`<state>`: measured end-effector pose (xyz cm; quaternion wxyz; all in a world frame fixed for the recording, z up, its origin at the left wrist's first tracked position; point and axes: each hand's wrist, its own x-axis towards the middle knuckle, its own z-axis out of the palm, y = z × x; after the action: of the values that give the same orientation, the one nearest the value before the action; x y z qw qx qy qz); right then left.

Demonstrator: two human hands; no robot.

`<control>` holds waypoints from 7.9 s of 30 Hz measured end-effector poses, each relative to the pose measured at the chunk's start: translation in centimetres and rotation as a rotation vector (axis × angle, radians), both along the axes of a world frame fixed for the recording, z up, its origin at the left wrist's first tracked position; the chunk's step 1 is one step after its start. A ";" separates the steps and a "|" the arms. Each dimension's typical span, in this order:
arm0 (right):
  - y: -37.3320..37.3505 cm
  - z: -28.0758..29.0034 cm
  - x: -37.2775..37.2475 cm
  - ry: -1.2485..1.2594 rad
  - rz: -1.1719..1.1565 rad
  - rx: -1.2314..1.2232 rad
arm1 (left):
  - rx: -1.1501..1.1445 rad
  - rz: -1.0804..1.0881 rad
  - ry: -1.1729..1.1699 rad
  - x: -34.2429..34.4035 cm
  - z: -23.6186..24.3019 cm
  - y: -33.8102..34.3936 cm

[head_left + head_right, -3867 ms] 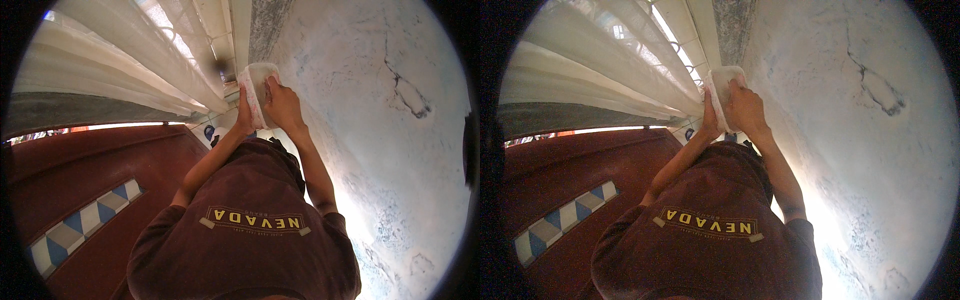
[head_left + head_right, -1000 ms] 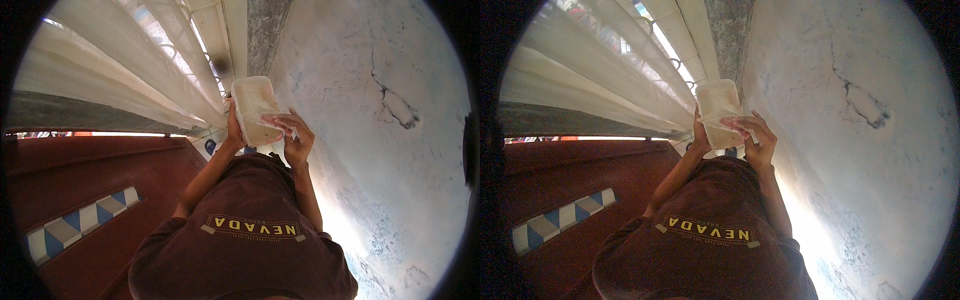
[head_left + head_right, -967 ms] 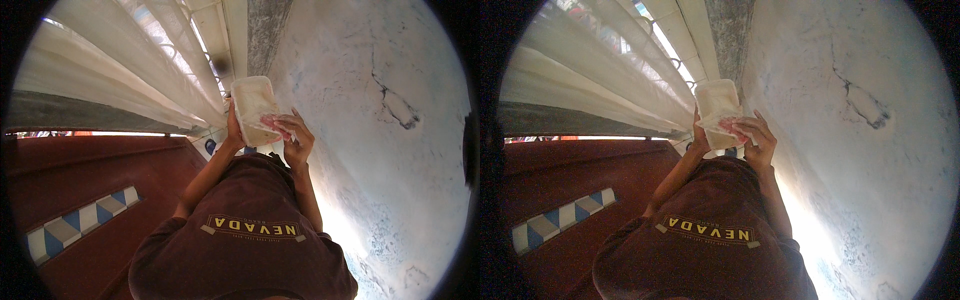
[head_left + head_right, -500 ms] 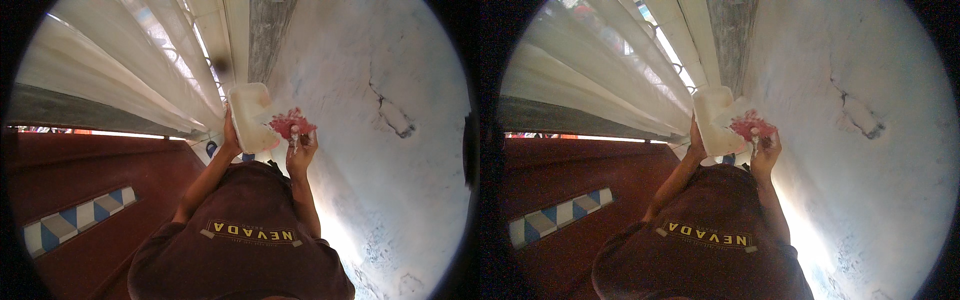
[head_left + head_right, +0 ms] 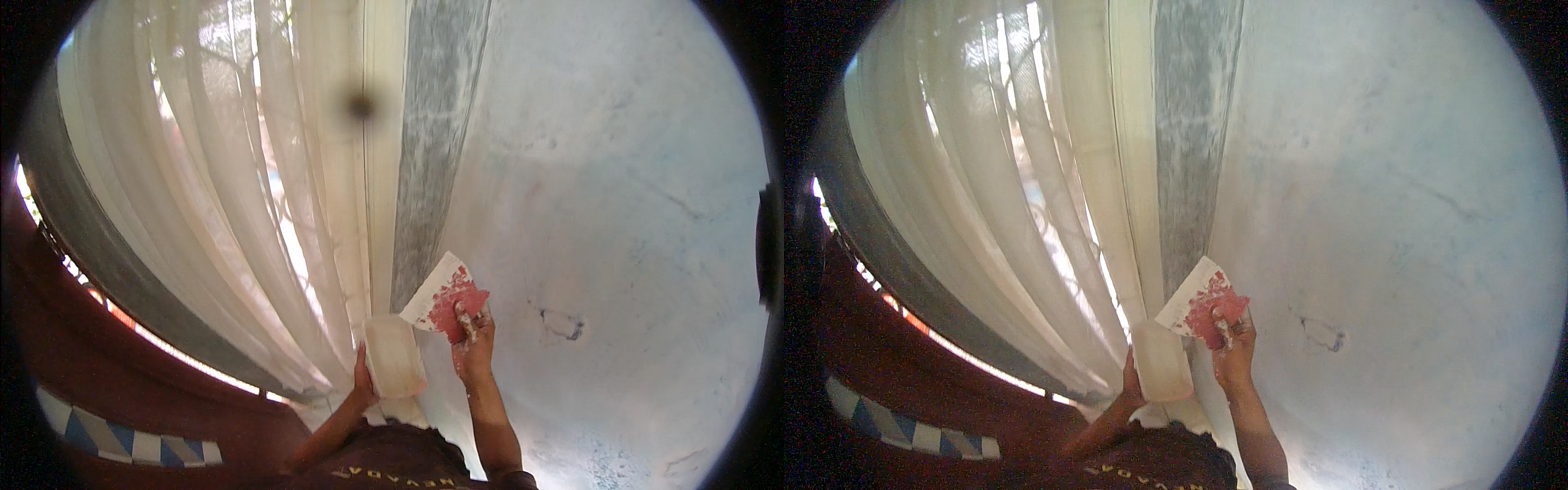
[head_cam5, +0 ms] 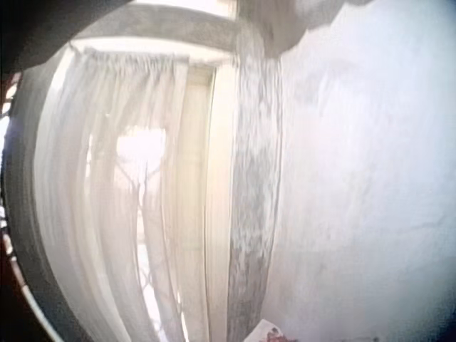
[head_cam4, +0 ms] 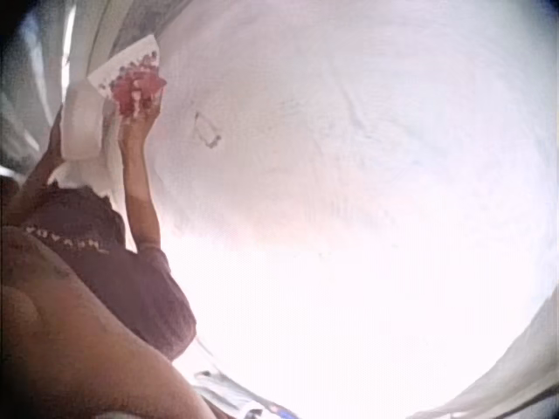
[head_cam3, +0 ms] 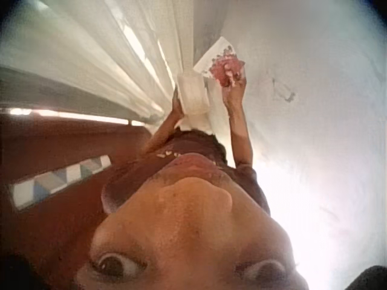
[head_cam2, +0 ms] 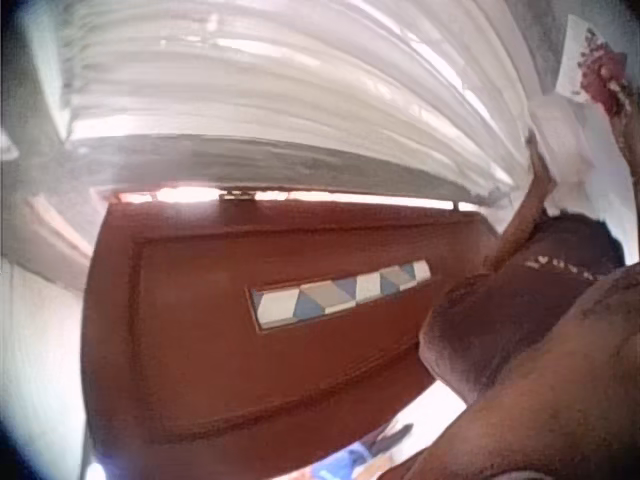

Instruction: The person applies a mixture of white and pink paste to a wall using a spatula. They scoop the paste from a white container and spread it across the wall surface next to a window.

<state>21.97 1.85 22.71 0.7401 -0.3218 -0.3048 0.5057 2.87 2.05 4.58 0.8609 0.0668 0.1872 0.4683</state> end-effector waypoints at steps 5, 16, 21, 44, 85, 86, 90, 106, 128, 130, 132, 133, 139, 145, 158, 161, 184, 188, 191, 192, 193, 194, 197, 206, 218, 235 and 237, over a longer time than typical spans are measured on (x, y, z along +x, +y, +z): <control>9.7 11.2 -0.3 -0.161 -0.110 0.313 | 0.074 -0.092 -0.071 -1.6 -0.8 4.0; 22.6 37.1 1.3 -0.423 -0.342 0.701 | 0.086 -0.144 -0.035 -2.7 -2.0 6.7; 23.9 39.4 -1.4 -0.439 -0.346 0.752 | 0.060 -0.231 -0.148 -3.5 -1.8 7.0; 22.5 46.1 -0.6 -0.625 -0.473 0.768 | 0.138 -0.241 -0.087 -5.2 -3.7 7.3; 19.0 34.5 -2.7 -1.350 -1.105 1.113 | 0.130 -0.185 -0.107 -5.1 -4.5 6.0; 18.0 36.8 -2.7 -1.184 -1.121 0.950 | 0.138 -0.191 -0.112 -4.8 -4.2 5.9; 20.1 49.2 1.7 -0.760 -0.512 0.875 | 0.151 -0.157 -0.113 -4.1 -0.7 4.9; 25.5 51.0 0.2 -0.531 -0.947 0.402 | 0.106 -0.040 0.021 -5.8 1.6 4.6; 23.0 53.4 2.4 -0.905 -1.337 0.440 | 0.082 -0.053 0.038 -6.2 3.6 4.2; 22.8 52.1 0.9 -0.841 -1.211 0.490 | 0.058 -0.024 0.049 -6.7 0.7 5.1; 23.1 51.9 2.1 -0.794 -1.121 0.534 | 0.068 -0.054 0.045 -6.1 1.1 5.0; 24.1 52.2 3.5 -0.751 -0.866 0.611 | 0.076 -0.079 0.043 -5.7 1.3 5.0; 26.4 52.4 0.8 -0.529 -0.342 0.664 | 0.125 -0.105 -0.089 -5.9 -0.6 5.9; 30.2 52.3 2.9 -0.559 -0.687 0.520 | 0.120 -0.080 -0.043 -5.8 -1.4 6.1; 30.3 55.1 3.8 -0.768 -0.735 0.591 | 0.211 -0.139 -0.077 -5.6 -1.1 7.0; 30.6 55.7 3.7 -0.746 -0.807 0.514 | 0.166 -0.136 -0.117 -5.9 2.4 5.9; 23.0 43.4 -1.8 -1.477 -1.298 1.206 | 0.009 -0.152 -0.036 -6.8 0.8 5.7; 20.9 35.4 -1.6 -1.609 -1.170 1.048 | 0.082 -0.171 0.006 -6.1 1.3 5.2; 20.4 30.8 -1.3 -1.689 -1.137 1.075 | 0.111 -0.169 0.065 -5.9 -1.2 6.3; 20.3 29.2 -1.3 -1.708 -1.098 1.078 | 0.111 -0.178 0.046 -5.9 -2.2 6.6; 20.1 27.8 -1.3 -1.706 -1.086 1.073 | 0.111 -0.187 0.028 -5.9 -3.3 6.9; 19.5 26.4 -0.7 -1.759 -1.073 1.053 | 0.112 -0.209 0.008 -5.5 -4.2 7.1; 17.9 22.0 0.5 -1.785 -0.974 0.970 | 0.116 -0.246 -0.031 -5.0 -4.0 6.3; 16.8 33.8 -0.4 -0.737 -0.542 0.679 | 0.145 -0.159 0.021 -5.3 -3.3 5.1; 25.9 36.9 -0.5 -0.484 -0.559 0.784 | 0.053 -0.148 -0.056 -6.4 -1.1 4.3; 22.5 37.0 -1.3 -0.913 -0.829 0.841 | 0.071 -0.085 0.047 -5.8 -0.8 5.5; 24.2 37.3 0.5 -0.867 -0.780 0.785 | 0.075 -0.106 0.055 -6.3 0.1 5.4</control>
<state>22.43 26.10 59.99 0.7406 -0.2893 -0.5949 -0.1180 -3.43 7.44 4.70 0.8759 0.1218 0.1894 0.4267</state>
